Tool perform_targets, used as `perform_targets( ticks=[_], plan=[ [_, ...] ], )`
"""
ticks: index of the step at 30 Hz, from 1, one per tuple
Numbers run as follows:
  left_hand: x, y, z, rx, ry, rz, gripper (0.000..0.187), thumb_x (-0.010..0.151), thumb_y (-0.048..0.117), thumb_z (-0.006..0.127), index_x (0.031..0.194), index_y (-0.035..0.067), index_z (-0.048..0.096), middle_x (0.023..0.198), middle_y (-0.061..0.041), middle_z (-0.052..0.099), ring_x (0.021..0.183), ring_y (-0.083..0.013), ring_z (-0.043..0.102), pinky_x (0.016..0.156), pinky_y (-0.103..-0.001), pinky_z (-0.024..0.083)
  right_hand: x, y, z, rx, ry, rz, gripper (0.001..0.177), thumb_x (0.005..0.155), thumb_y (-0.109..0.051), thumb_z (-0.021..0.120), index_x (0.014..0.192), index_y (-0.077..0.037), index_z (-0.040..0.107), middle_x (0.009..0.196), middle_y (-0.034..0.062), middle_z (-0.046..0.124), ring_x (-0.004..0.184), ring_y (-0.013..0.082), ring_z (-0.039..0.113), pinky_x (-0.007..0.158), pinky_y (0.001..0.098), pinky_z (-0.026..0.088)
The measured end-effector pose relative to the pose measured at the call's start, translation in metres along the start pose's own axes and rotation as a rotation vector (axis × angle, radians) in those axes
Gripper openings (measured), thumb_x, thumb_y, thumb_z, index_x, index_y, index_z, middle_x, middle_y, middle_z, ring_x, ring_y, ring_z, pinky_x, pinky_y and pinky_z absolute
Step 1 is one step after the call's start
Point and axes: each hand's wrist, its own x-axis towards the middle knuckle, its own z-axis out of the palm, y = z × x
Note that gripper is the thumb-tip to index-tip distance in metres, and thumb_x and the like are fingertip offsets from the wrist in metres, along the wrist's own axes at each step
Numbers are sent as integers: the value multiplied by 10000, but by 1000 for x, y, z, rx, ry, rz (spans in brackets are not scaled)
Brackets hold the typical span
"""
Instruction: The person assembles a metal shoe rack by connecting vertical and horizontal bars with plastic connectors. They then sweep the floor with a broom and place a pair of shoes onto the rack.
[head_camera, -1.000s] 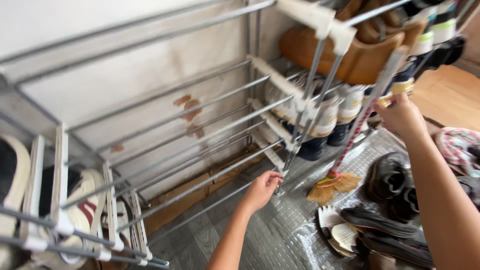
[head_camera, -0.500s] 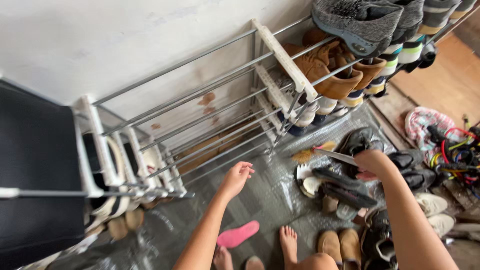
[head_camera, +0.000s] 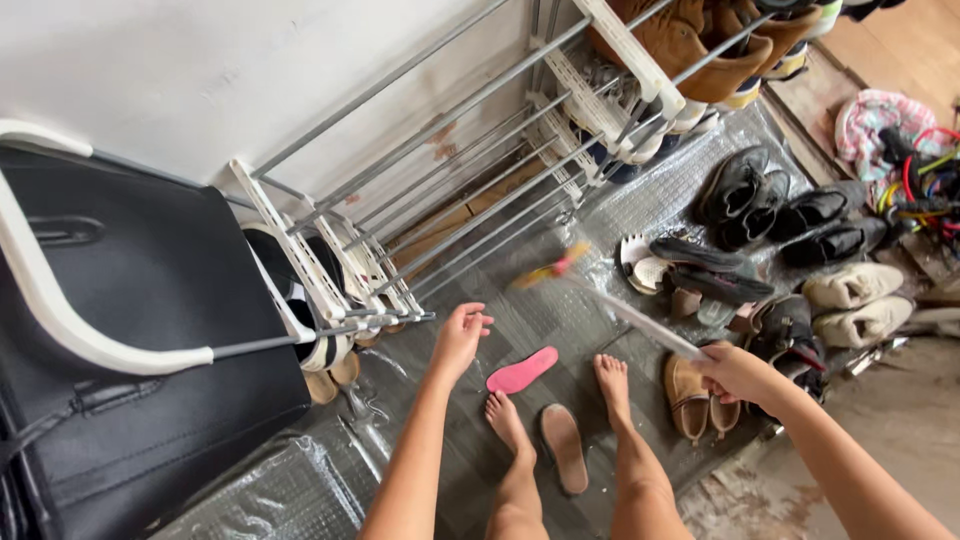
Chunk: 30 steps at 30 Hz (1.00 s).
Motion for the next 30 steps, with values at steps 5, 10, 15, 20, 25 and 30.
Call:
perform_targets(
  ticks=[5,10,15,20,25,30],
  plan=[
    [-1,-32,-28,73,-9,-3,281,1034,174,522,1263,31,597,1045,-113,778,849,-167,739,772,-296,577,38,-36,84,-761,-2,-372,521,922,-357,680,1384,-185,512,916,154,734,847,333,720,771,455,563],
    [-7,-54,-22,-23,-11,-1,279,1040,159,520,1268,15,595,1064,-116,769,867,-169,731,792,-309,581,85,-140,159,-1044,117,-494,411,977,-406,552,1387,-387,546,908,69,758,833,309,755,738,466,602],
    [-24,-73,-3,21,-37,-116,304,1029,176,513,1295,43,579,1067,-97,775,879,-152,728,811,-305,572,114,-211,111,-1283,154,-463,496,982,-603,504,1459,-465,495,968,15,753,770,200,766,658,331,614],
    [-8,-75,-4,35,-28,-127,313,1033,180,506,1312,55,572,1075,-84,771,897,-159,727,820,-309,571,139,-219,90,-1180,263,-353,475,982,-642,475,1428,-497,554,1017,-18,767,887,204,756,748,360,605],
    [24,-66,2,22,-17,-150,321,1032,185,504,1321,58,562,1075,-85,768,897,-169,721,813,-319,568,131,-144,84,-859,290,-169,520,943,-683,522,1377,-427,651,1004,15,789,914,241,752,797,400,597],
    [34,-57,10,92,-29,-122,326,1029,200,511,1322,70,566,1079,-80,768,914,-167,730,830,-316,568,49,-53,76,-699,389,-28,506,969,-592,534,1421,-384,627,788,72,779,649,241,772,591,389,617]
  ],
)
